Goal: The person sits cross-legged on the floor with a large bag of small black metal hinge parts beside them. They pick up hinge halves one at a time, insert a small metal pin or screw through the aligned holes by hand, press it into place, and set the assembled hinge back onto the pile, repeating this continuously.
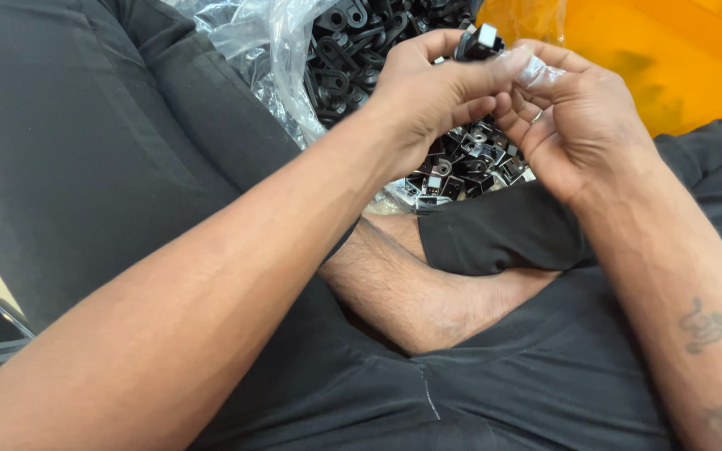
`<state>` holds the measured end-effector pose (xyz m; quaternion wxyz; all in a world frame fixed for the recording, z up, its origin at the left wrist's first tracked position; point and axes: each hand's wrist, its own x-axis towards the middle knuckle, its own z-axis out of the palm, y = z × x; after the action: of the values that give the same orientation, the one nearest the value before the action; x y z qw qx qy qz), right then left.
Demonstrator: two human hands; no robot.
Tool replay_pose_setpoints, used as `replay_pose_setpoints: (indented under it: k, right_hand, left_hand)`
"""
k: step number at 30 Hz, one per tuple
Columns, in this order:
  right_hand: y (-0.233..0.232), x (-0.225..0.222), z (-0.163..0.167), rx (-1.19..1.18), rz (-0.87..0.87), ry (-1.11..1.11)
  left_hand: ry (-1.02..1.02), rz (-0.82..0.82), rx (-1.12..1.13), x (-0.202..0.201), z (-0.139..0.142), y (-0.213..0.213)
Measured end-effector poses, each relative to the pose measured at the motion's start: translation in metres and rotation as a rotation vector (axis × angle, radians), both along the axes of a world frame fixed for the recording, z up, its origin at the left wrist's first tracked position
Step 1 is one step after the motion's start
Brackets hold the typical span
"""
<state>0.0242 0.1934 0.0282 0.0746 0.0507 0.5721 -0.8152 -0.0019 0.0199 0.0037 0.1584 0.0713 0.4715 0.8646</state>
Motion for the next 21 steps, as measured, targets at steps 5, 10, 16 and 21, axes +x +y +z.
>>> replay_pose_setpoints:
  k: [5, 10, 16, 21]
  right_hand:
    - [-0.005, 0.007, -0.001, -0.012, -0.004, -0.027]
    - [-0.009, 0.004, 0.000, 0.237, -0.047, 0.140]
    - [-0.007, 0.005, 0.002, 0.260, -0.036, 0.152]
    - [-0.008, 0.002, 0.002, 0.341, -0.007, 0.235]
  left_hand:
    - [-0.072, 0.137, -0.105, -0.004, -0.010, 0.007]
    - [-0.111, 0.046, -0.040, -0.008, -0.007, 0.008]
    - [-0.033, 0.060, -0.124, -0.008, -0.002, 0.003]
    - [0.019, 0.044, -0.215, -0.007, 0.002, 0.000]
